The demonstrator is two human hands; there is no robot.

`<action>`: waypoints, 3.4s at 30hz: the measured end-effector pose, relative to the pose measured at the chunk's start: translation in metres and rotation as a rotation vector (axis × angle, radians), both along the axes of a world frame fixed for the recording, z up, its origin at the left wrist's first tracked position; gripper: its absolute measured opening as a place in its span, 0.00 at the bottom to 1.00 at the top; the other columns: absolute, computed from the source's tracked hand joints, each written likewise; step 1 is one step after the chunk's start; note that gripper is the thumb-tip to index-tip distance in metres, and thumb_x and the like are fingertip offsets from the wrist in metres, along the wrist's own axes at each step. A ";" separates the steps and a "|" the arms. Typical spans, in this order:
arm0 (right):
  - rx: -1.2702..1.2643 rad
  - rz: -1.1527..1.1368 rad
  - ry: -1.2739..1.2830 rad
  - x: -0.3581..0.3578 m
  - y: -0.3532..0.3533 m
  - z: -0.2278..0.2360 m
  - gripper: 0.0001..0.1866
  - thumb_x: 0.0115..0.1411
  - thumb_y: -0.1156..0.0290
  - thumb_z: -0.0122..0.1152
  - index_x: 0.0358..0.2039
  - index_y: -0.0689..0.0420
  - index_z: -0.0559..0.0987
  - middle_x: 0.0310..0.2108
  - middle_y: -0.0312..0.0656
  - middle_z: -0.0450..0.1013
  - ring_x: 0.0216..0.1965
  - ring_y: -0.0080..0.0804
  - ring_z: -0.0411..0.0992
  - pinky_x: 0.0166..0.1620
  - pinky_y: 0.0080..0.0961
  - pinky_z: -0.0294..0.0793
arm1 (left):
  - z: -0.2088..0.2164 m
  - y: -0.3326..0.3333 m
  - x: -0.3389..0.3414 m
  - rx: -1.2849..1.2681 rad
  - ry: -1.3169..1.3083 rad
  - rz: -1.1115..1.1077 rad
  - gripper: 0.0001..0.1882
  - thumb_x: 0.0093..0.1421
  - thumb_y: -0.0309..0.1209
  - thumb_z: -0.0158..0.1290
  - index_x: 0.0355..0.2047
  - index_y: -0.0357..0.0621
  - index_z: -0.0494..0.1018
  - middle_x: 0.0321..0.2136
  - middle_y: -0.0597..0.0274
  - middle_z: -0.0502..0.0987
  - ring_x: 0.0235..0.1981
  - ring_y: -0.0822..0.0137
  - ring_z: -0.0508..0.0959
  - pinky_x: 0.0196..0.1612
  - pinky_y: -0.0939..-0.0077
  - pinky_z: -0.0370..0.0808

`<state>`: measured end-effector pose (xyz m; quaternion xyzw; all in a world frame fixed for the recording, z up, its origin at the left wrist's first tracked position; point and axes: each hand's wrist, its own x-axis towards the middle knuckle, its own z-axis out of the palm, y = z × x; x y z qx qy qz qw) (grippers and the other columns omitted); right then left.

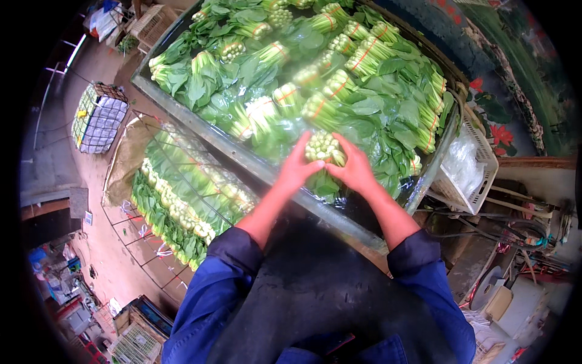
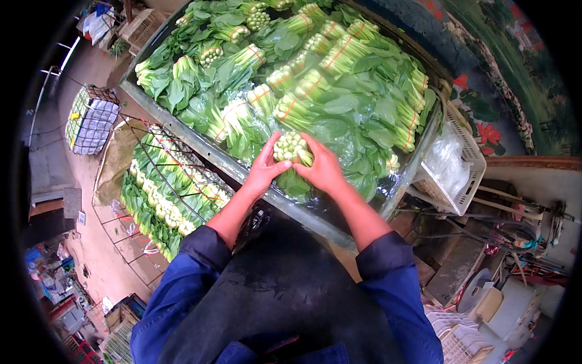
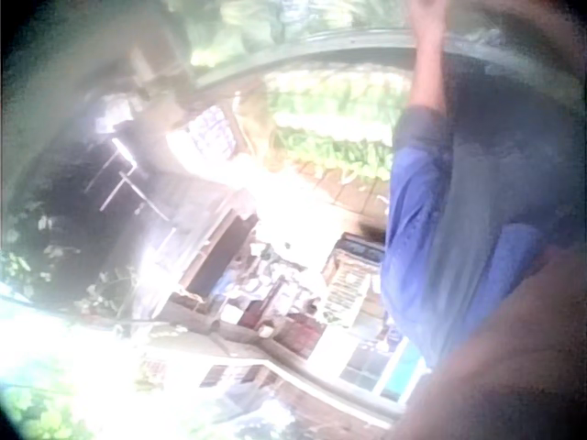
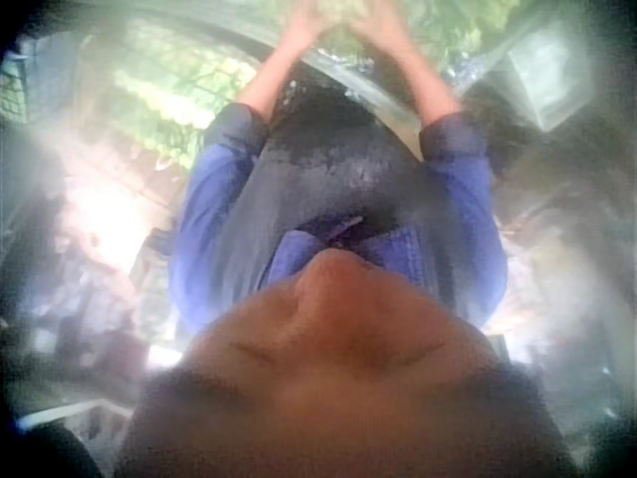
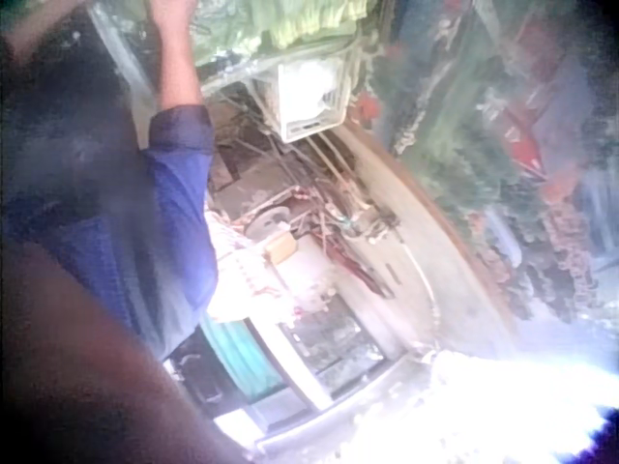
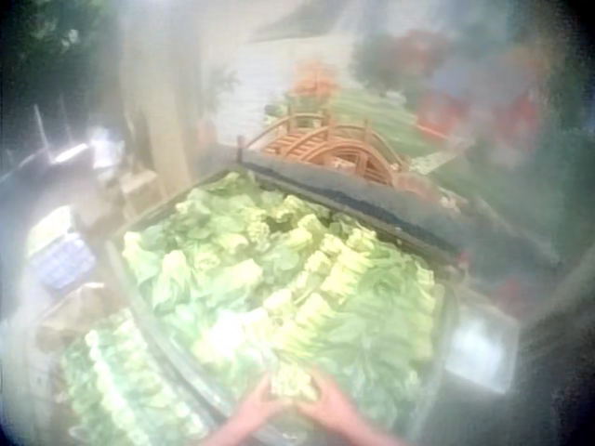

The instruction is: The person washes leafy green vegetables by hand in a large water-filled tub. They repeatedly submerge and agitate the vegetables, then transfer them into white plastic crates. The person also moves and stacks crates within the workspace.

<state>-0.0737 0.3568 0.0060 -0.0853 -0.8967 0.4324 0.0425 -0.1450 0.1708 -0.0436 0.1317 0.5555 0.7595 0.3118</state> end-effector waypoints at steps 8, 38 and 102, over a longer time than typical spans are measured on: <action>0.231 0.157 -0.035 -0.002 0.017 0.015 0.40 0.52 0.57 0.72 0.65 0.55 0.69 0.53 0.55 0.76 0.49 0.53 0.78 0.51 0.42 0.78 | 0.005 0.004 0.003 -0.116 0.163 -0.025 0.47 0.58 0.29 0.66 0.73 0.41 0.51 0.67 0.52 0.61 0.67 0.60 0.64 0.69 0.66 0.60; 0.173 0.250 -0.154 -0.013 0.008 0.015 0.33 0.53 0.57 0.70 0.58 0.52 0.75 0.46 0.55 0.78 0.46 0.56 0.77 0.50 0.43 0.76 | -0.004 -0.006 0.004 -0.288 0.020 0.005 0.27 0.67 0.32 0.54 0.65 0.40 0.68 0.59 0.55 0.73 0.60 0.67 0.70 0.64 0.73 0.64; 0.154 -0.281 0.182 0.026 -0.059 -0.034 0.07 0.58 0.67 0.67 0.34 0.53 0.79 0.30 0.42 0.74 0.35 0.46 0.76 0.35 0.43 0.75 | -0.023 -0.011 0.014 -0.397 0.411 0.144 0.05 0.55 0.22 0.61 0.31 0.42 0.77 0.49 0.58 0.68 0.54 0.64 0.69 0.54 0.73 0.67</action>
